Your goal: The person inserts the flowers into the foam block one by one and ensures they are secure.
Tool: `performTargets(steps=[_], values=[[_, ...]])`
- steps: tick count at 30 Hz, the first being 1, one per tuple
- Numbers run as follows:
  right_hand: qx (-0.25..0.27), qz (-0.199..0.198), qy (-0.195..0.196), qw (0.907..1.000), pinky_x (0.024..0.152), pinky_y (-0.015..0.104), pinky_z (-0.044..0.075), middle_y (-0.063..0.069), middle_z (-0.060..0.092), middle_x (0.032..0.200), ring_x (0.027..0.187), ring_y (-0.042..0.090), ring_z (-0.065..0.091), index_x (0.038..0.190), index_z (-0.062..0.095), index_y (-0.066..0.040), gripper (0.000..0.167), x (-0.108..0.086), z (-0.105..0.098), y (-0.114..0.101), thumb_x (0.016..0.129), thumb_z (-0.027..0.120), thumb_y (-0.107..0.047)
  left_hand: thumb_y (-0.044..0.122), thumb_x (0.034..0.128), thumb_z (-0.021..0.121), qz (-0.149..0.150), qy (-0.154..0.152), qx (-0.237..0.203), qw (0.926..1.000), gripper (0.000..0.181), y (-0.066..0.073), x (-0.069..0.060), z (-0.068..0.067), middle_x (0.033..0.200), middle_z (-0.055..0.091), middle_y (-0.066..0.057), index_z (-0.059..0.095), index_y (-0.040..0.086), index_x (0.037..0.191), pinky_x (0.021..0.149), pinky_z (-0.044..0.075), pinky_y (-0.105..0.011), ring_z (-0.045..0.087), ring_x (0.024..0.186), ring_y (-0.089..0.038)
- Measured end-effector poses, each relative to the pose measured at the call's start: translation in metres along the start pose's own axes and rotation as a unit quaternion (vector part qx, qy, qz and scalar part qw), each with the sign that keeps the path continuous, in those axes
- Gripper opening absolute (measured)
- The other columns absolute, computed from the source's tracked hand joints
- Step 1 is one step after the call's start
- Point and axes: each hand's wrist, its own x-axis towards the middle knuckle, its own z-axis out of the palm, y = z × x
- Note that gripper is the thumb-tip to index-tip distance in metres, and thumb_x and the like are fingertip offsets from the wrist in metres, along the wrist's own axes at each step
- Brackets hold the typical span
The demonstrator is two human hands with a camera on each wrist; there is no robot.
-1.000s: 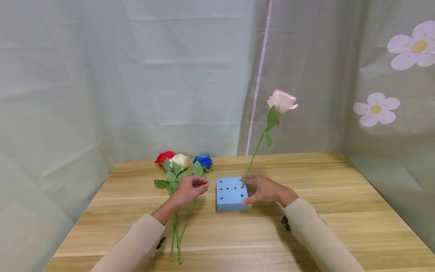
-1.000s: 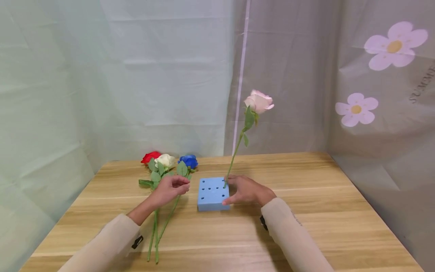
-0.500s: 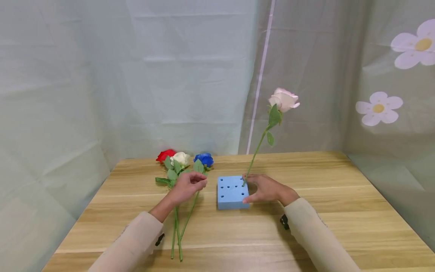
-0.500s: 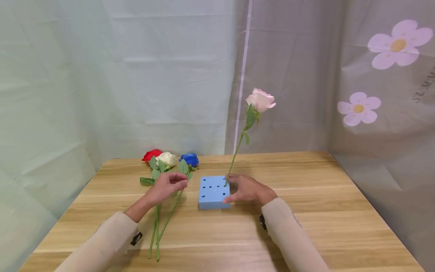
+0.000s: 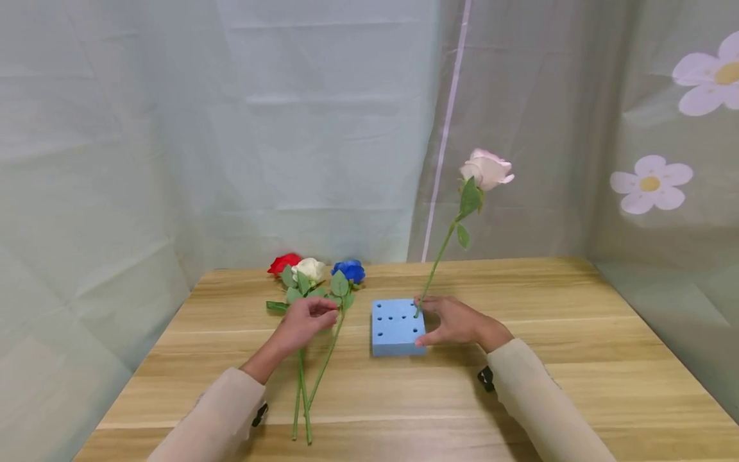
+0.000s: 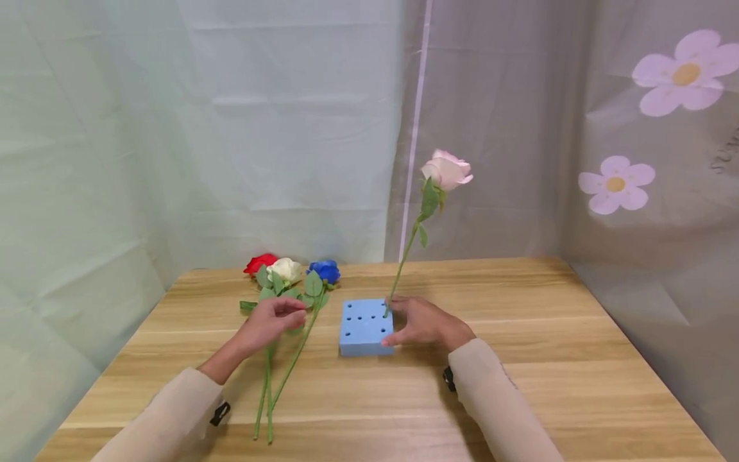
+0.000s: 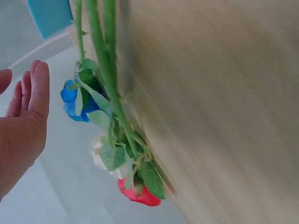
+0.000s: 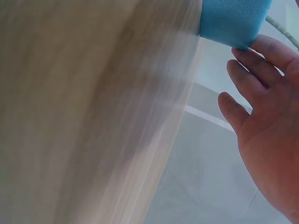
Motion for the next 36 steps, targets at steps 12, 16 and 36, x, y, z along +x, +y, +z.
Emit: performTargets(steps=[12, 16, 36], values=[[0.019, -0.001, 0.002, 0.9998, 0.114, 0.052, 0.032, 0.018, 0.044, 0.151, 0.14, 0.036, 0.038, 0.149, 0.041, 0.002, 0.097, 0.002, 0.007, 0.003, 0.079, 0.081, -0.052, 0.008, 0.0974, 0.064, -0.033, 0.023, 0.006, 0.9992, 0.027, -0.011, -0.009, -0.012, 0.102, 0.069, -0.022, 0.063, -0.012, 0.115, 0.079, 0.06, -0.039, 0.071, 0.09, -0.034], [0.024, 0.004, -0.003, 0.9997, 0.115, 0.053, 0.031, 0.017, 0.042, 0.152, 0.142, 0.036, 0.035, 0.151, 0.039, 0.0, 0.096, 0.002, 0.006, 0.002, 0.08, 0.081, -0.051, 0.008, 0.0978, 0.064, -0.026, 0.021, 0.005, 0.9994, 0.027, -0.01, -0.009, -0.015, 0.101, 0.069, -0.023, 0.063, -0.013, 0.115, 0.08, 0.06, -0.041, 0.07, 0.091, -0.036], [0.007, 0.017, -0.012, 0.9998, 0.115, 0.056, 0.03, 0.017, 0.039, 0.155, 0.144, 0.036, 0.032, 0.152, 0.04, -0.005, 0.091, 0.002, 0.0, 0.001, 0.085, 0.072, -0.057, 0.009, 0.0972, 0.065, -0.026, 0.027, 0.012, 0.9992, 0.028, -0.015, -0.007, -0.023, 0.102, 0.069, -0.022, 0.063, -0.012, 0.115, 0.078, 0.06, -0.04, 0.07, 0.092, -0.036]])
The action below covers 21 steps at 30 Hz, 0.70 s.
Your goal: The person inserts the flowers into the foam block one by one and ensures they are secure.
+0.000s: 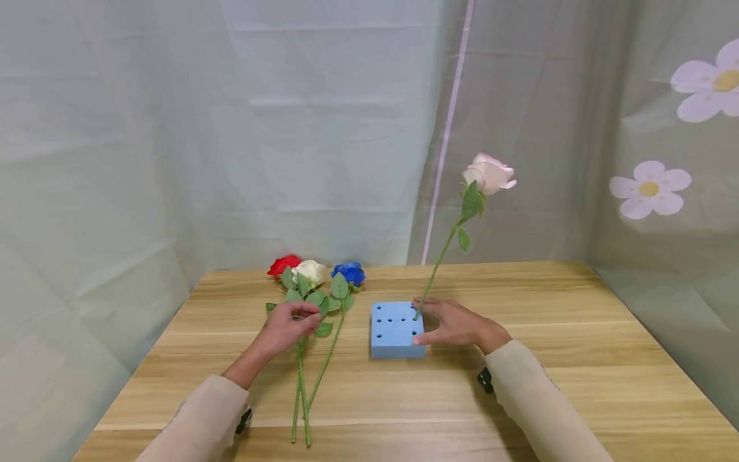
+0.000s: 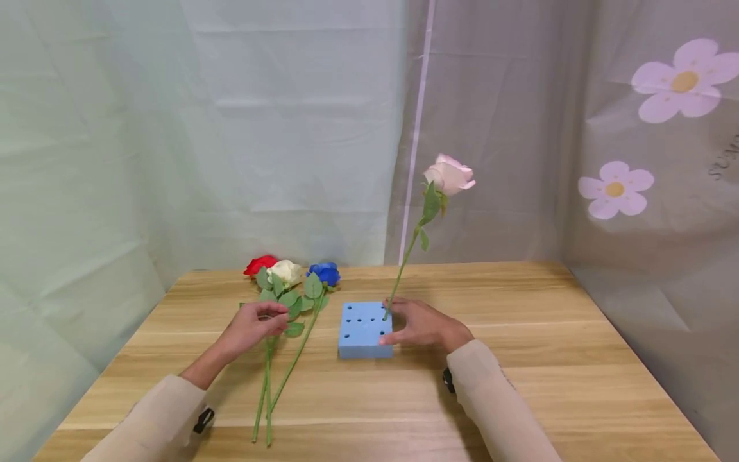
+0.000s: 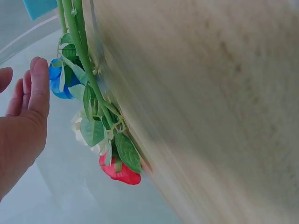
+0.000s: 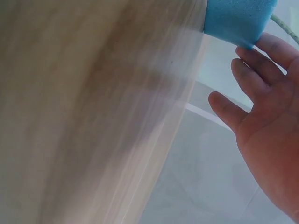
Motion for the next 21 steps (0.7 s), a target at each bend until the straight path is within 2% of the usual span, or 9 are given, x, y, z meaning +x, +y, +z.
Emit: performTargets(steps=[9, 17, 21], values=[[-0.007, -0.016, 0.004, 0.9998, 0.115, 0.055, 0.029, 0.016, 0.039, 0.155, 0.144, 0.036, 0.031, 0.149, 0.043, 0.0, 0.091, 0.0003, -0.0003, -0.001, 0.085, 0.073, -0.058, 0.01, 0.097, 0.065, -0.002, 0.004, 0.011, 0.9999, 0.029, 0.0, -0.0029, -0.0029, 0.1, 0.07, -0.019, 0.063, -0.012, 0.116, 0.076, 0.06, -0.037, 0.07, 0.09, -0.032], [0.017, 0.003, 0.0, 0.9998, 0.114, 0.056, 0.031, 0.015, 0.042, 0.153, 0.143, 0.035, 0.033, 0.151, 0.041, -0.005, 0.095, -0.0001, -0.0009, 0.0019, 0.081, 0.077, -0.057, 0.01, 0.0974, 0.065, 0.001, -0.004, -0.009, 0.9999, 0.031, -0.0007, -0.0063, -0.0071, 0.105, 0.067, -0.025, 0.061, -0.014, 0.117, 0.079, 0.06, -0.037, 0.069, 0.094, -0.035], [0.019, 0.002, 0.001, 0.9998, 0.114, 0.057, 0.032, 0.015, 0.043, 0.153, 0.143, 0.035, 0.034, 0.151, 0.041, -0.006, 0.094, 0.0014, 0.0, 0.002, 0.081, 0.077, -0.057, 0.01, 0.0971, 0.065, -0.012, -0.004, 0.004, 0.9999, 0.031, -0.0021, -0.0069, -0.0085, 0.102, 0.068, -0.021, 0.062, -0.013, 0.118, 0.077, 0.06, -0.035, 0.069, 0.091, -0.031]])
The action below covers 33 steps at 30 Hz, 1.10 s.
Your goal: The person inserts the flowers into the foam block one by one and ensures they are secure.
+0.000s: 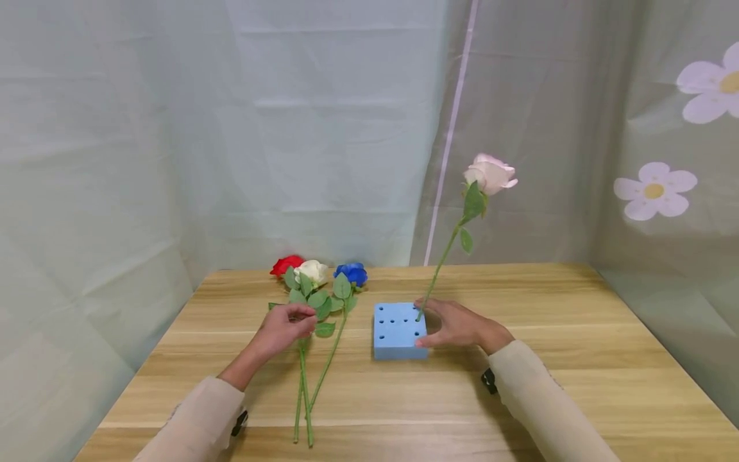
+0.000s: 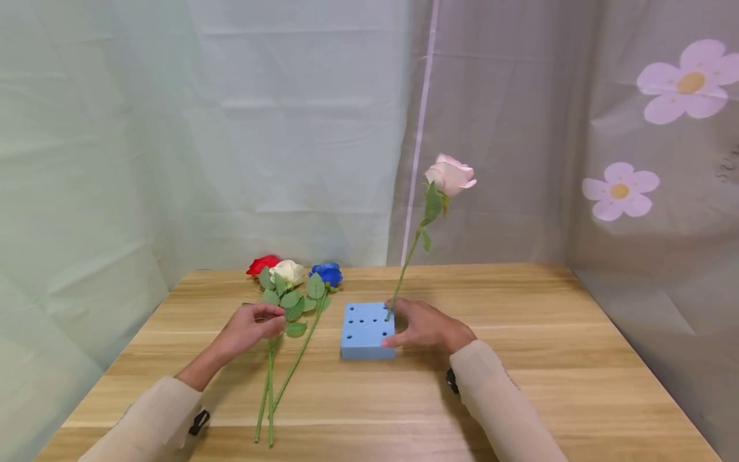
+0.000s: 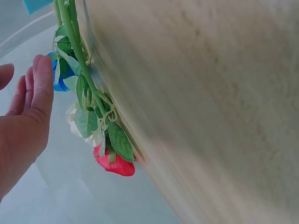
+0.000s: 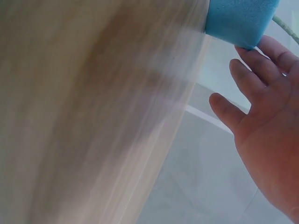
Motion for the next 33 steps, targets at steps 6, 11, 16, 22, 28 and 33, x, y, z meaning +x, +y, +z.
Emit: performTargets(steps=[6, 11, 16, 22, 28, 33], values=[[-0.002, 0.007, -0.002, 1.0, 0.114, 0.055, 0.031, 0.013, 0.043, 0.153, 0.143, 0.034, 0.034, 0.151, 0.041, -0.008, 0.092, 0.0008, 0.0005, -0.0009, 0.081, 0.077, -0.057, 0.007, 0.0962, 0.065, -0.032, -0.013, 0.01, 0.9994, 0.029, -0.003, 0.0025, 0.0011, 0.1, 0.067, -0.015, 0.062, -0.012, 0.118, 0.076, 0.06, -0.036, 0.068, 0.086, -0.022], [0.0, 0.004, -0.003, 1.0, 0.114, 0.056, 0.032, 0.016, 0.043, 0.152, 0.142, 0.037, 0.034, 0.151, 0.041, -0.006, 0.092, 0.0012, 0.001, -0.0001, 0.082, 0.077, -0.055, 0.006, 0.0956, 0.065, -0.037, -0.01, 0.03, 0.9988, 0.029, -0.0052, 0.0033, 0.0027, 0.097, 0.068, -0.014, 0.062, -0.013, 0.117, 0.075, 0.06, -0.036, 0.069, 0.085, -0.026], [-0.001, -0.001, 0.002, 1.0, 0.113, 0.057, 0.032, 0.017, 0.044, 0.151, 0.141, 0.038, 0.036, 0.15, 0.042, -0.005, 0.092, 0.0022, 0.0011, 0.0, 0.082, 0.078, -0.055, 0.006, 0.094, 0.067, -0.037, -0.006, 0.062, 0.9973, 0.026, -0.007, 0.0033, 0.0024, 0.093, 0.068, -0.012, 0.064, -0.011, 0.114, 0.071, 0.06, -0.034, 0.068, 0.081, -0.024], [-0.001, -0.002, 0.004, 1.0, 0.113, 0.057, 0.033, 0.018, 0.046, 0.15, 0.14, 0.039, 0.037, 0.149, 0.043, -0.004, 0.091, 0.0028, 0.0004, -0.0004, 0.082, 0.078, -0.054, 0.005, 0.0926, 0.067, -0.042, -0.01, 0.069, 0.9967, 0.029, -0.0091, 0.003, 0.0004, 0.095, 0.067, -0.014, 0.063, -0.013, 0.114, 0.069, 0.059, -0.034, 0.068, 0.08, -0.024], [0.0, -0.004, 0.004, 1.0, 0.112, 0.057, 0.034, 0.017, 0.047, 0.149, 0.14, 0.038, 0.037, 0.149, 0.043, -0.004, 0.09, 0.0033, 0.0013, 0.0006, 0.082, 0.078, -0.053, 0.006, 0.0926, 0.067, -0.052, -0.007, 0.081, 0.9954, 0.031, -0.0099, 0.0041, -0.001, 0.098, 0.068, -0.014, 0.062, -0.012, 0.117, 0.069, 0.058, -0.032, 0.068, 0.08, -0.021], [0.004, -0.004, 0.006, 1.0, 0.112, 0.057, 0.034, 0.017, 0.047, 0.149, 0.14, 0.037, 0.037, 0.148, 0.044, -0.004, 0.089, 0.0028, 0.0019, 0.0014, 0.082, 0.078, -0.053, 0.007, 0.0915, 0.069, -0.05, -0.002, 0.097, 0.994, 0.031, -0.0092, 0.003, -0.0036, 0.1, 0.068, -0.015, 0.064, -0.011, 0.116, 0.069, 0.058, -0.03, 0.067, 0.082, -0.02]])
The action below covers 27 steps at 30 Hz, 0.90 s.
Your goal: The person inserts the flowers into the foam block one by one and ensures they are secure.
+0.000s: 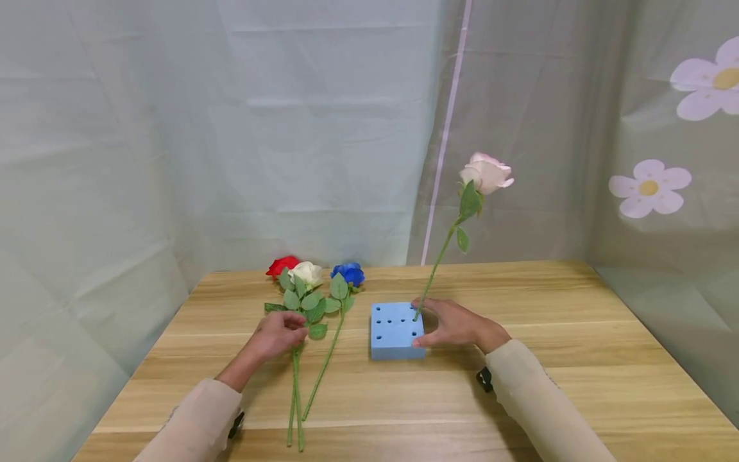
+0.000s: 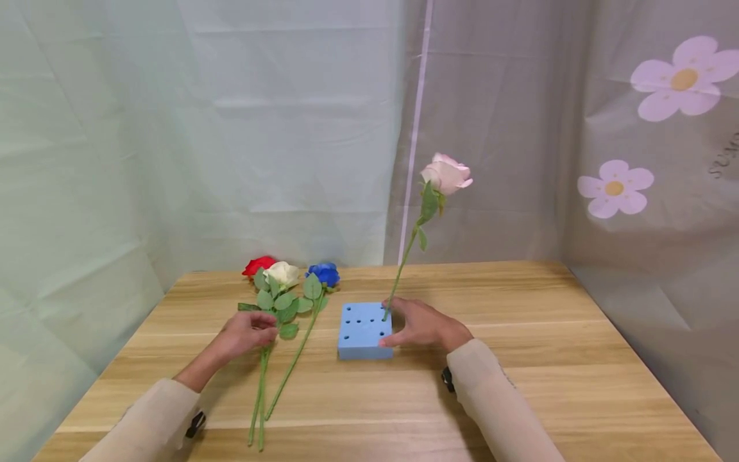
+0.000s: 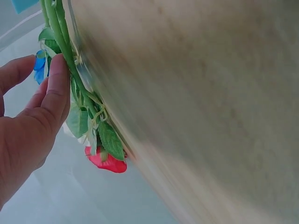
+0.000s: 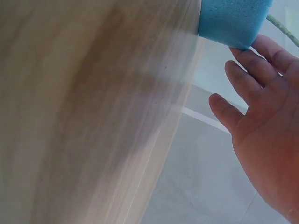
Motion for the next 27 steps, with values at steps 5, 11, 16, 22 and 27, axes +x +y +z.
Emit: performTargets(steps=[5, 11, 16, 22, 27], values=[[0.003, 0.002, 0.001, 1.0, 0.112, 0.057, 0.034, 0.017, 0.047, 0.149, 0.141, 0.037, 0.037, 0.148, 0.044, -0.004, 0.089, -0.001, 0.0, 0.0, 0.082, 0.078, -0.053, 0.009, 0.0904, 0.07, -0.003, 0.006, 0.022, 0.9997, 0.033, -0.001, -0.002, -0.004, 0.1, 0.069, -0.015, 0.064, -0.011, 0.116, 0.071, 0.058, -0.031, 0.067, 0.084, -0.02], [0.004, 0.007, 0.001, 1.0, 0.111, 0.058, 0.034, 0.017, 0.046, 0.15, 0.141, 0.037, 0.037, 0.149, 0.043, -0.005, 0.089, -0.001, -0.001, 0.001, 0.082, 0.079, -0.052, 0.004, 0.0904, 0.068, -0.017, 0.002, 0.009, 0.9998, 0.029, -0.004, -0.003, -0.009, 0.095, 0.069, -0.014, 0.063, -0.013, 0.114, 0.07, 0.059, -0.032, 0.069, 0.079, -0.02], [0.005, 0.005, 0.003, 1.0, 0.111, 0.058, 0.034, 0.017, 0.047, 0.149, 0.141, 0.037, 0.037, 0.148, 0.044, -0.005, 0.089, -0.002, -0.001, 0.0, 0.082, 0.079, -0.053, 0.003, 0.0894, 0.069, -0.021, 0.003, 0.03, 0.9993, 0.025, -0.008, -0.002, -0.012, 0.089, 0.066, -0.011, 0.066, -0.011, 0.109, 0.066, 0.058, -0.031, 0.067, 0.073, -0.018], [0.004, -0.001, 0.004, 1.0, 0.112, 0.057, 0.034, 0.015, 0.048, 0.149, 0.141, 0.037, 0.037, 0.148, 0.044, -0.004, 0.089, -0.001, -0.001, 0.001, 0.082, 0.078, -0.053, -0.004, 0.0826, 0.069, -0.038, -0.009, 0.015, 0.9991, 0.021, -0.012, -0.002, -0.011, 0.081, 0.066, -0.01, 0.064, -0.01, 0.102, 0.062, 0.057, -0.031, 0.065, 0.066, -0.018], [0.009, -0.004, 0.002, 1.0, 0.113, 0.057, 0.033, 0.016, 0.047, 0.149, 0.141, 0.037, 0.037, 0.148, 0.044, -0.004, 0.09, 0.0, 0.0, 0.001, 0.082, 0.079, -0.053, -0.006, 0.082, 0.071, -0.041, -0.016, -0.005, 0.999, 0.02, -0.014, -0.002, -0.007, 0.078, 0.066, -0.01, 0.063, -0.01, 0.1, 0.06, 0.059, -0.031, 0.066, 0.063, -0.018]])
